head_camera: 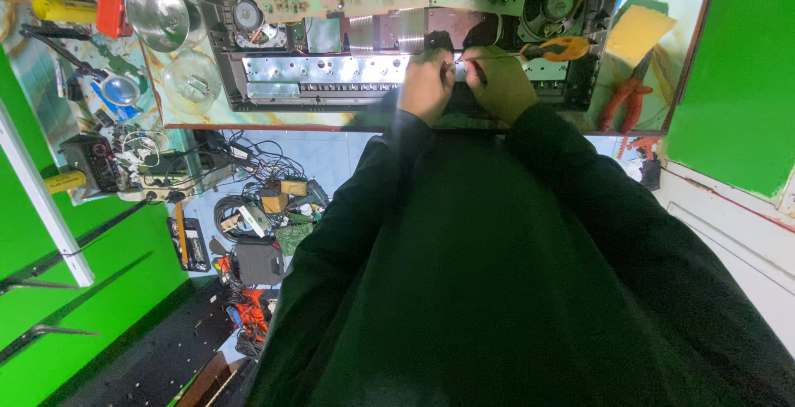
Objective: The person uses a screwdriver to remove screws from a metal bracket on an electronic device. They place the screws into a small metal bowl and then reinsert them into the bracket, tightening them with the screwdriver.
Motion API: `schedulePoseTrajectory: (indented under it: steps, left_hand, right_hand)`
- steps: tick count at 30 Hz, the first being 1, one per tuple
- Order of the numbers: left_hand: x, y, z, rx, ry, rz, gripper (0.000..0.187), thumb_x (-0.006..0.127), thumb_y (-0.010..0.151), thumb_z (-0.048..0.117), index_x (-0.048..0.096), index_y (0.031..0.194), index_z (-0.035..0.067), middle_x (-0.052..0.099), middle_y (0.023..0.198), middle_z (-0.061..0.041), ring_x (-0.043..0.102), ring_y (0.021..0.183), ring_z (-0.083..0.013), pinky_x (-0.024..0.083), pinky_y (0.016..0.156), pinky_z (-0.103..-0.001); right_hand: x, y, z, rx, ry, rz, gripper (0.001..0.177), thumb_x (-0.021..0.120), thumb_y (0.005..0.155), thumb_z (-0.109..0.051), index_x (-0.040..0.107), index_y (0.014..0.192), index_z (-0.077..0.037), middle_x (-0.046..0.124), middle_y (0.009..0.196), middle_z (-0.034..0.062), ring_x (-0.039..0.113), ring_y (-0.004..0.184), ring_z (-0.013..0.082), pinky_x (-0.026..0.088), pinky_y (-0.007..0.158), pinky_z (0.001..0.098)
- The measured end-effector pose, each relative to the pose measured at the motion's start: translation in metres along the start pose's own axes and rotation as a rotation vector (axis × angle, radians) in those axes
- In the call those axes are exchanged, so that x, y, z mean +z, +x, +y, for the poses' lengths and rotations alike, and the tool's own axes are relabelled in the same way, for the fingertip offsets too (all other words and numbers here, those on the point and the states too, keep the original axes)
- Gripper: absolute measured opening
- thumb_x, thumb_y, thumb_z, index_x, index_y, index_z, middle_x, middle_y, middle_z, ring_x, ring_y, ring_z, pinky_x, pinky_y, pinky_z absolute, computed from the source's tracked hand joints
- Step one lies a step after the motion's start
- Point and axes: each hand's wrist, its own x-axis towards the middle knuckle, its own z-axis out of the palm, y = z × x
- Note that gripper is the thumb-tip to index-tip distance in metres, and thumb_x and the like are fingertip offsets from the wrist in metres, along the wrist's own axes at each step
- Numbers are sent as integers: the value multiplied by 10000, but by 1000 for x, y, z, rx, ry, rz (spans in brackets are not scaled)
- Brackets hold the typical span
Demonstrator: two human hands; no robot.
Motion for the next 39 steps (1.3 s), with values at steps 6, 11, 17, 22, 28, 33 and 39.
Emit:
schedulePoseTrajectory:
  steps: [6,11,17,22,28,33,39]
  left_hand:
    - [1,-1,-4,-87,-36,-87,132,655,914,102,672,1032,47,699,937,-211,695,824,-394,530,763,-499]
    - [1,0,-3,-61,-47,-64,190,713,903,152,674,1020,7,713,921,-213,706,780,-352,543,726,-469]
    - [3,-4,-6,-54,-43,-27,253,747,859,191,715,1066,50,727,939,-173,715,810,-352,548,725,-459]
    - [6,-6,-9,18,25,-24,233,746,913,245,731,1095,101,737,951,-135,713,861,-345,546,758,-461]
    - [6,-7,-8,-88,202,-165,271,643,984,373,773,1146,198,747,999,-143,703,884,-362,529,753,-486]
    - [8,-10,-7,131,232,36,265,629,985,401,784,1065,202,766,1112,-100,708,1029,-320,516,899,-481]
    - [-15,-7,7,175,59,36,172,730,901,275,784,1011,154,785,1012,-77,725,919,-268,477,885,-428]
  right_hand:
    - [-9,4,-15,51,22,-24,177,616,1000,-115,657,1128,1,678,1031,198,660,954,380,521,852,462]
    - [-10,3,-16,-48,59,50,161,641,991,-87,662,1123,2,689,1043,193,665,960,380,537,849,446]
    - [-11,-4,-12,-25,107,55,199,653,1015,-114,655,1165,16,690,1087,212,678,984,385,555,849,427]
    - [-12,-5,-15,128,136,8,194,661,1008,-129,666,1145,8,695,1053,204,694,954,354,563,834,413]
    - [-12,-8,-18,65,150,45,195,673,1005,-114,665,1146,21,700,1077,207,703,962,341,567,837,391]
    - [-15,-7,-27,145,219,60,190,683,1002,-110,656,1128,29,724,1024,185,748,932,285,587,820,359]
    - [-29,-6,-51,71,301,197,121,640,1043,-26,654,1145,40,744,1040,167,758,969,227,598,844,340]
